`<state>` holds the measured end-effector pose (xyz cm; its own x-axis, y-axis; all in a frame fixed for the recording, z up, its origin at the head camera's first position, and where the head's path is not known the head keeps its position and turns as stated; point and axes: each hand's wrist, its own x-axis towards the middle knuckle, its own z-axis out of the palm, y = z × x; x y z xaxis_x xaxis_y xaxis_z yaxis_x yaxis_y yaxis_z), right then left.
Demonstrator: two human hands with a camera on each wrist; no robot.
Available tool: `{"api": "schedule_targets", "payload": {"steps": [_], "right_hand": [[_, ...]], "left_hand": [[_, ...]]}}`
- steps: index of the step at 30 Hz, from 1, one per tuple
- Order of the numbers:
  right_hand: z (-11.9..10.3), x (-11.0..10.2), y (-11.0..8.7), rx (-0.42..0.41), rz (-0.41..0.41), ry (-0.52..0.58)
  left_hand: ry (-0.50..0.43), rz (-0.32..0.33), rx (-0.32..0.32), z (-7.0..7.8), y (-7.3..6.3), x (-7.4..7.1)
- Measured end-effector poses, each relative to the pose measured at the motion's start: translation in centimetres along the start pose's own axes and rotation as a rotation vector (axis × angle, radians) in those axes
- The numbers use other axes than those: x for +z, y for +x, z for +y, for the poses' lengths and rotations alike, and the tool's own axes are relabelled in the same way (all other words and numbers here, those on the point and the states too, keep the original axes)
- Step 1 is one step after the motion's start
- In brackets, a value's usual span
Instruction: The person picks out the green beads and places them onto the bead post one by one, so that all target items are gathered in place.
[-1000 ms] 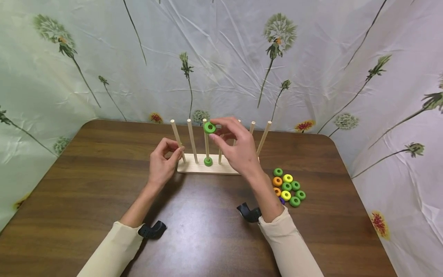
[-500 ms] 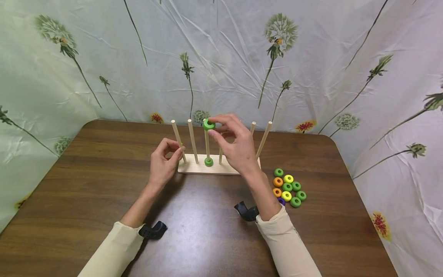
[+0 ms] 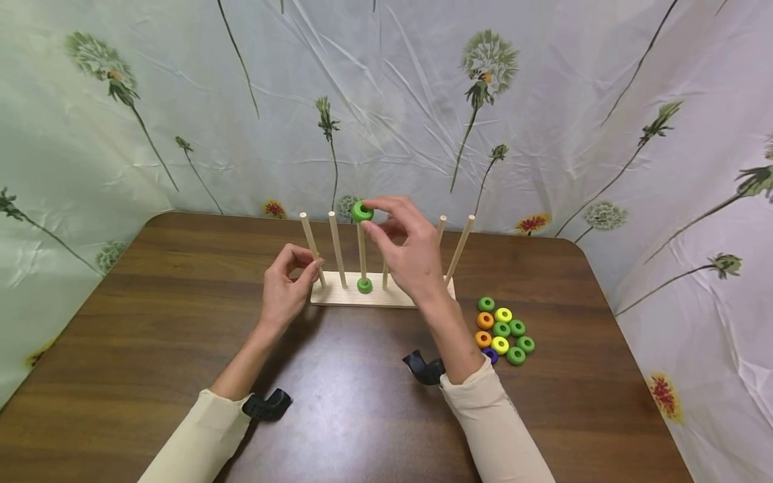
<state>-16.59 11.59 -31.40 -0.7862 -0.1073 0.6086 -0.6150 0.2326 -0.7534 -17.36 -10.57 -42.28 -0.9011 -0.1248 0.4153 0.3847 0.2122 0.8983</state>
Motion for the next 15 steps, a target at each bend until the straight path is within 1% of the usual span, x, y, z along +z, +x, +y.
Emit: {"api": "schedule_targets", "payload": {"steps": [7,15], "right_hand": [[0.06,0.42,0.09,-0.016,0.026,-0.052],[-0.24,0.17,-0.06,0.008,0.007,-0.073]], "left_hand": [[0.002,-0.006,-0.009,0.06,-0.03,-0.05],[-0.003,-0.003,-0.002,0.05,-0.03,0.02]]}}
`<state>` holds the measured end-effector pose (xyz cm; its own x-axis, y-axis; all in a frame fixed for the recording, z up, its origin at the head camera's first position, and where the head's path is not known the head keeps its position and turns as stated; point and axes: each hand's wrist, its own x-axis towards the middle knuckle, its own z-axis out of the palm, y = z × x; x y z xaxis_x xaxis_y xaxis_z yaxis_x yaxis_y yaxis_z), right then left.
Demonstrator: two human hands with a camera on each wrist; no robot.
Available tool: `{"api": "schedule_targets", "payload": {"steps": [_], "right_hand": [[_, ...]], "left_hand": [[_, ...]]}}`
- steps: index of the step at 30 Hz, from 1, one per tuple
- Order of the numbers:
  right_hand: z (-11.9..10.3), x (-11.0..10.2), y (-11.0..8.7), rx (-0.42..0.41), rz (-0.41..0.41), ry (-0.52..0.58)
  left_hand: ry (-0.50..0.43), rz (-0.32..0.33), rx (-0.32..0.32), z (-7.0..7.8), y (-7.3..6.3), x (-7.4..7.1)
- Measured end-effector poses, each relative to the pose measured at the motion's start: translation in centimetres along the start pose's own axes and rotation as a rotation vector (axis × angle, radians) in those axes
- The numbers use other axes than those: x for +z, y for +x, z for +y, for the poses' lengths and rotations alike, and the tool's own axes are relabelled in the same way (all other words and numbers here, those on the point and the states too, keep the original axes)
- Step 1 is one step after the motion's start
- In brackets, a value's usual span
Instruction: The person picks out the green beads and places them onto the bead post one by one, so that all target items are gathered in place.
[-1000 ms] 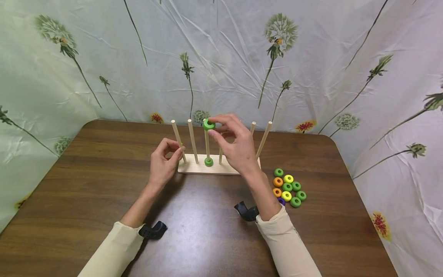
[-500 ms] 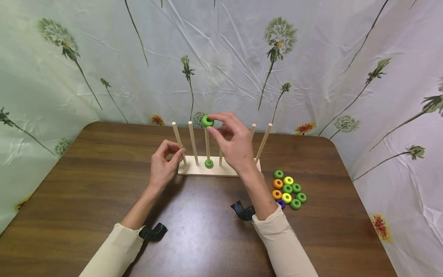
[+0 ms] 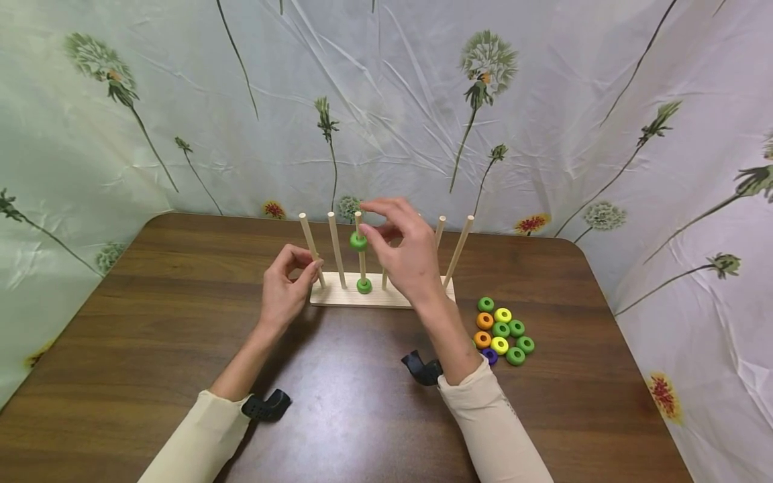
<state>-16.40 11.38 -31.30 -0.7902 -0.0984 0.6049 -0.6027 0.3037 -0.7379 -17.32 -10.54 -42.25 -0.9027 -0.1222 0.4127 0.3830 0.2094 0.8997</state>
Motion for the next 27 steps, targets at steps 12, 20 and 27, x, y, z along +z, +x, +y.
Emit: {"api": "schedule_targets", "payload": {"steps": [12,20,27], "right_hand": [[0.3,-0.9,-0.7,0.006,-0.036,0.077],[0.2,-2.0,-1.5,-0.020,-0.050,0.128],[0.6,-2.7,-2.6,0.015,-0.074,0.125]], "left_hand": [[0.006,0.000,0.014,0.0,0.0,0.0],[0.001,-0.004,0.014,-0.1,0.0,0.0],[0.003,-0.002,0.008,-0.1,0.0,0.0]]}}
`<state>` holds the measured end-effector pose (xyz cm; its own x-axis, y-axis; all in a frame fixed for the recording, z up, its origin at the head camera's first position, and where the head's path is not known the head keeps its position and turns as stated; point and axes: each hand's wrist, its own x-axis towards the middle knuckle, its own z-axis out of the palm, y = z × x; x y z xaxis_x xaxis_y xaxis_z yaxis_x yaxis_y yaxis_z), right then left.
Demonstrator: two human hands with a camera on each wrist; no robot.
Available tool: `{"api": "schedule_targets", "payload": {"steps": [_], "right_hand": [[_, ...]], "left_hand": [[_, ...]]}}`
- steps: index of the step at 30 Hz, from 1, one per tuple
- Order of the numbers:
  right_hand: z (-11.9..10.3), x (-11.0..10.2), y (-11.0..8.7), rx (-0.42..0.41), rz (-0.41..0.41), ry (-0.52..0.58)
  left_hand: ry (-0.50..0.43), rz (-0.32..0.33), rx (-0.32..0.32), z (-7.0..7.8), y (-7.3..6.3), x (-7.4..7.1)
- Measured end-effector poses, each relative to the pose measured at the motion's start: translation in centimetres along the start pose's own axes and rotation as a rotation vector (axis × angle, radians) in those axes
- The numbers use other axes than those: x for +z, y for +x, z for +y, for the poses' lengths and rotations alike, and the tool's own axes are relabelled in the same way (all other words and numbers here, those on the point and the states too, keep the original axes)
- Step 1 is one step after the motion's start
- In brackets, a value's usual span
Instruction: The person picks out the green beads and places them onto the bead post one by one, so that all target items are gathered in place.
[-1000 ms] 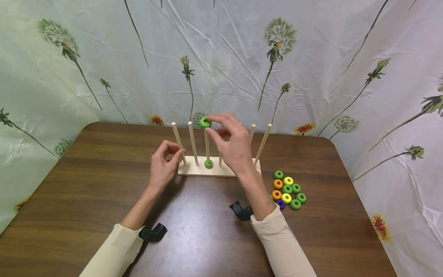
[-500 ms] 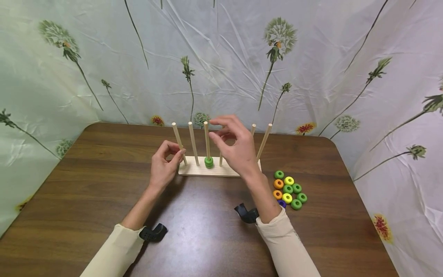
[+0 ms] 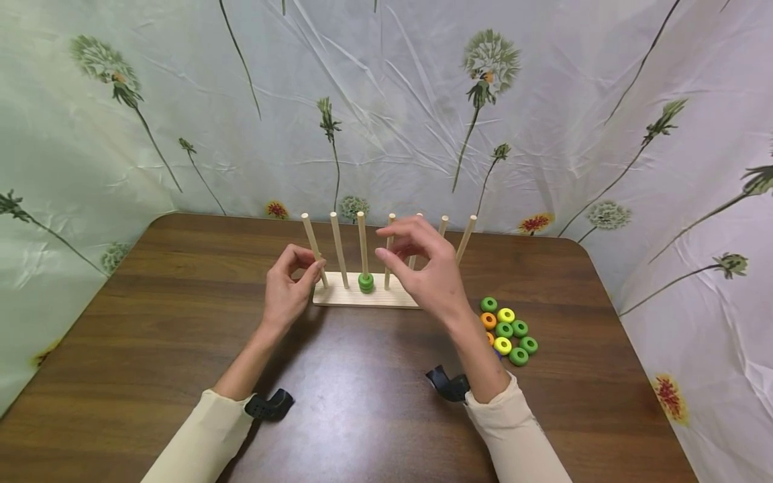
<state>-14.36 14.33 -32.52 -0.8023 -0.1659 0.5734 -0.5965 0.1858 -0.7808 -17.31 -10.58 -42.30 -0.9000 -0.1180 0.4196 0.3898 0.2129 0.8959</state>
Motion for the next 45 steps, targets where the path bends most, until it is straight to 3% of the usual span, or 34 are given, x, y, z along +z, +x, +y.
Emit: {"api": "schedule_targets", "payload": {"steps": [16,45], "right_hand": [[1.2,-1.7,-2.1,0.017,-0.032,-0.039],[3.8,-5.8,-5.1,0.063,-0.166,-0.111]], "left_hand": [[0.000,0.003,0.003,-0.1,0.0,0.1],[-0.003,0.005,0.015,0.0,0.0,0.1]]}}
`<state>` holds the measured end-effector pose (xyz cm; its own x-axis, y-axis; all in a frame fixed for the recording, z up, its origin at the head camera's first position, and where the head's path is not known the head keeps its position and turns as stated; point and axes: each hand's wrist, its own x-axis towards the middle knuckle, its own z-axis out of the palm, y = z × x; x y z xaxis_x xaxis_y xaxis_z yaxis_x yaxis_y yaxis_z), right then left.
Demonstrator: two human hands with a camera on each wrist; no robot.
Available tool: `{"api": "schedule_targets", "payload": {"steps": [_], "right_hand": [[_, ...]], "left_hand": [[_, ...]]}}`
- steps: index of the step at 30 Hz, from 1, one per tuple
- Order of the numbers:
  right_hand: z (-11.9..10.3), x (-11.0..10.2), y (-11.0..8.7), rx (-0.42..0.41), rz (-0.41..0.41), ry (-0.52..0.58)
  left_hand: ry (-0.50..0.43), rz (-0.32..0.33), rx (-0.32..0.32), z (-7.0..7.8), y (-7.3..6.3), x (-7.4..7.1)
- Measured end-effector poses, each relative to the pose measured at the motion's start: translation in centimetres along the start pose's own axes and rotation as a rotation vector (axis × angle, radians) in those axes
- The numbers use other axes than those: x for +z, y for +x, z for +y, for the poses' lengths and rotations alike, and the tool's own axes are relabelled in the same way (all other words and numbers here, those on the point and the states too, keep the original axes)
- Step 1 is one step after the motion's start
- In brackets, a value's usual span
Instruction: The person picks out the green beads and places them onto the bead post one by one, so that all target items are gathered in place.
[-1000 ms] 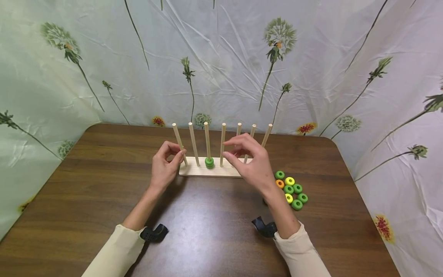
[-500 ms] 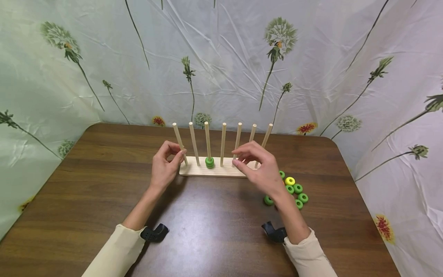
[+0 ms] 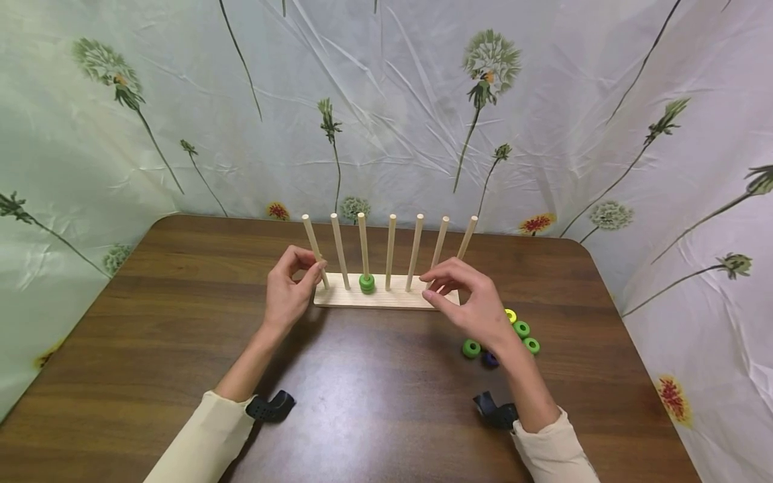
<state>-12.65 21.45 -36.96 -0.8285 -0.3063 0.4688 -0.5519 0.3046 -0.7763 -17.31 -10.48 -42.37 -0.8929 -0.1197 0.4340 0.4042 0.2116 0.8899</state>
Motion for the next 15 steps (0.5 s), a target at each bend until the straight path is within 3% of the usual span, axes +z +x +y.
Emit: {"api": "schedule_targets", "payload": {"steps": [15], "right_hand": [[0.7,-1.3,-1.1,0.050,-0.052,-0.074]], "left_hand": [[-0.001,0.001,0.008,-0.1,0.0,0.0]]}}
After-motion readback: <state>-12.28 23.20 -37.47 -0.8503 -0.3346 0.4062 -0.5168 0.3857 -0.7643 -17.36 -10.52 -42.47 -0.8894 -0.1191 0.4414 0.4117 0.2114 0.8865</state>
